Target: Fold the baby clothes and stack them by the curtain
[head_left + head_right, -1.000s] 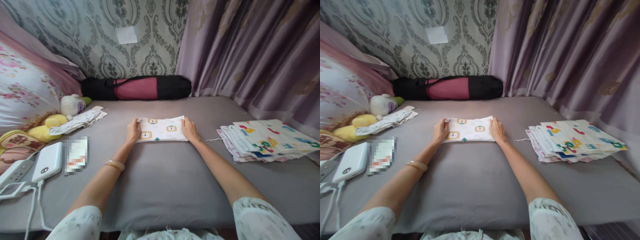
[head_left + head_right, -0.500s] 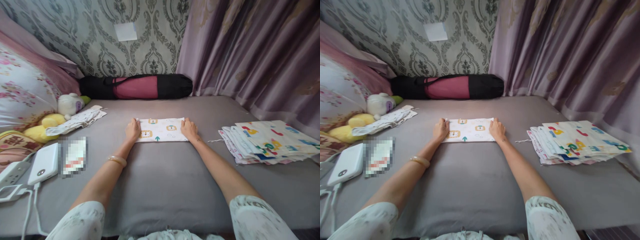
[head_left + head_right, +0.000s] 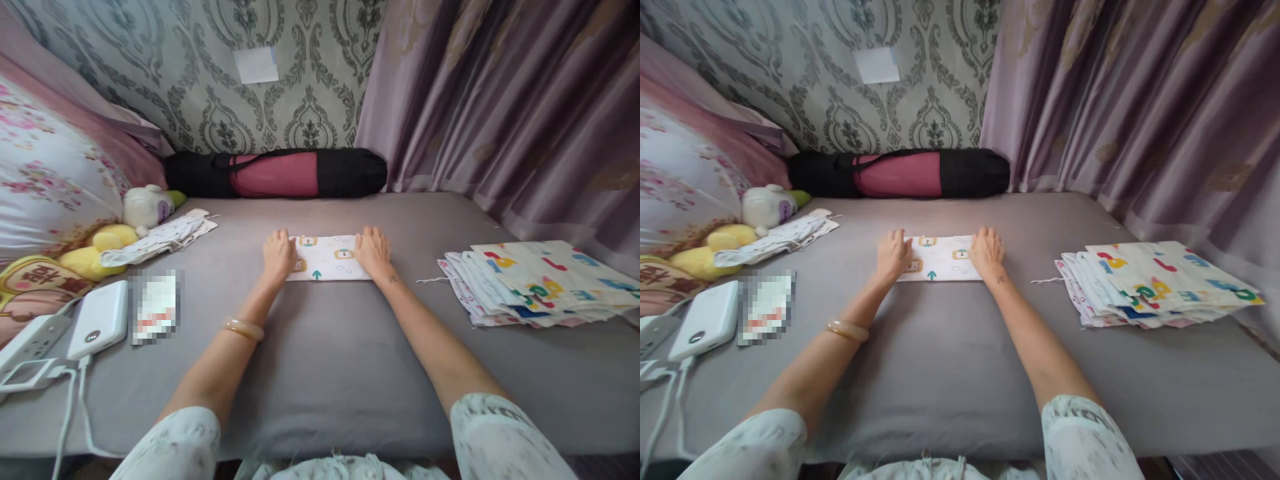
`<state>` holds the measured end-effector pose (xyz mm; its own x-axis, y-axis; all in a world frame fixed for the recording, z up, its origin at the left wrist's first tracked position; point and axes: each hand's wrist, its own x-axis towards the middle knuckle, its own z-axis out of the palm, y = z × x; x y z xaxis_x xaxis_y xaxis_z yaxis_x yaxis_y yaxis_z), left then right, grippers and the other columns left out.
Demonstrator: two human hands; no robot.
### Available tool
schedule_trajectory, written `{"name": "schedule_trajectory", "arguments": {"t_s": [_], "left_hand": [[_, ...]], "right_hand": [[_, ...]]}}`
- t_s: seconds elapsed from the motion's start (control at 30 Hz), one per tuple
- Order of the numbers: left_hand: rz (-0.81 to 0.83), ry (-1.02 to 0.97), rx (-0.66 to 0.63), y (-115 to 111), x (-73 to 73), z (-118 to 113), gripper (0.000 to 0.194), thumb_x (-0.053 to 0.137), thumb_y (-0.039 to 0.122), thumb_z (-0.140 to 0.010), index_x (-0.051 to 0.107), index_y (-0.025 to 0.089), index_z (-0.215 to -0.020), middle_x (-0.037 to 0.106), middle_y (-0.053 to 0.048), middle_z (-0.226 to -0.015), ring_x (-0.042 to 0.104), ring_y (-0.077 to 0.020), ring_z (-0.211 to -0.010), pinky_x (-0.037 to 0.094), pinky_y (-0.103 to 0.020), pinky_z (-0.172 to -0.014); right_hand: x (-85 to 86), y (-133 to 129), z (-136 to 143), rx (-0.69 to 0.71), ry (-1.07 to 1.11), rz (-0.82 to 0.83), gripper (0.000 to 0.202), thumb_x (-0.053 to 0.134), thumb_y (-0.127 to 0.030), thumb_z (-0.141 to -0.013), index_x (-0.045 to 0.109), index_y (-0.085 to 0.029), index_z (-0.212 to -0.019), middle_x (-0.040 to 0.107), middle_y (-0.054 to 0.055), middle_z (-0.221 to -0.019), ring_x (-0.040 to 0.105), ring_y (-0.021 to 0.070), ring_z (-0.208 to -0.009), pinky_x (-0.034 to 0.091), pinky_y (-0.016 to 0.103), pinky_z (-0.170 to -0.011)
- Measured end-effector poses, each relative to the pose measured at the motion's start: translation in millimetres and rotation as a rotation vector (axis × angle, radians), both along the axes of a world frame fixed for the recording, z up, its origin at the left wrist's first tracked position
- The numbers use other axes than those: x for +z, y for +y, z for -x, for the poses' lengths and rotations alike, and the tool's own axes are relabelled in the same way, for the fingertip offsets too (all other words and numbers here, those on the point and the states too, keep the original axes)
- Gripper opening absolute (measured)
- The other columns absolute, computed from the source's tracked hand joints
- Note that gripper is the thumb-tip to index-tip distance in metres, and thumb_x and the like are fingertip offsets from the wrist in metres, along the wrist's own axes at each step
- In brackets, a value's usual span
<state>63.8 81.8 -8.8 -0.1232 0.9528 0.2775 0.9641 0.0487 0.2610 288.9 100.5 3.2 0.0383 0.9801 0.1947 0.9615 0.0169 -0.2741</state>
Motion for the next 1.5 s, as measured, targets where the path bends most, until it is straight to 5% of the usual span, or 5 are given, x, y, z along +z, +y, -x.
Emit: {"name": "schedule_trajectory", "arguments": {"t_s": [0.17, 0.27, 0.73, 1.27, 1.5], "left_hand": [[0.126, 0.052, -0.206, -3.8, -10.6, -42.3, 0.046, 0.03, 0.027, -0.099, 0.043, 0.012, -0.14, 0.041, -0.017, -0.151, 0.031, -0.0301, -0.142, 0.026, -0.047, -0.114], [0.203, 0.081, -0.211, -2.7, -19.7, -47.3, 0.051, 0.025, 0.027, -0.099, 0.037, 0.013, -0.147, 0.034, -0.014, -0.155, 0.024, -0.0295, -0.146, 0.021, -0.05, -0.117], [0.14, 0.109, -0.098, -1.4, -36.9, -25.6, 0.064, 0.028, 0.049, -0.098, 0.035, 0.012, -0.149, 0.034, -0.017, -0.155, 0.028, -0.0307, -0.144, 0.021, -0.047, -0.117], [0.185, -0.051, 0.087, -7.2, -28.9, 2.4, 0.068, 0.028, 0.047, -0.098, 0.034, 0.001, -0.147, 0.032, -0.023, -0.154, 0.03, -0.0351, -0.143, 0.023, -0.052, -0.116], [0.208, 0.007, 0.121, -6.9, -25.7, -0.1, 0.064, 0.024, 0.047, -0.098, 0.035, 0.009, -0.149, 0.032, -0.018, -0.155, 0.028, -0.0323, -0.145, 0.022, -0.053, -0.116]], "right_hand": [[-12.5, -8.6, 44.6, 0.479, -0.061, 0.014, 0.049, 0.029, -0.025, -0.098, 0.042, -0.014, -0.145, 0.037, 0.01, -0.154, 0.027, 0.024, -0.144, 0.016, 0.043, -0.117], [-24.1, -10.4, 53.3, 0.529, -0.079, 0.085, 0.055, 0.028, -0.026, -0.097, 0.034, -0.014, -0.15, 0.031, 0.007, -0.158, 0.019, 0.023, -0.147, 0.011, 0.045, -0.119], [-41.7, -11.7, 50.7, 0.319, -0.095, 0.033, 0.058, 0.029, -0.031, -0.097, 0.035, -0.006, -0.149, 0.029, 0.014, -0.157, 0.022, 0.0243, -0.146, 0.013, 0.042, -0.118], [-44.8, -2.0, 11.3, 0.053, -0.055, 0.085, 0.062, 0.026, -0.036, -0.099, 0.032, 0.002, -0.148, 0.026, 0.021, -0.157, 0.024, 0.032, -0.144, 0.02, 0.045, -0.116], [-42.0, -1.8, 12.7, 0.041, -0.07, 0.082, 0.06, 0.027, -0.035, -0.099, 0.034, 0.0, -0.148, 0.027, 0.02, -0.157, 0.024, 0.0314, -0.144, 0.019, 0.047, -0.116]]}}
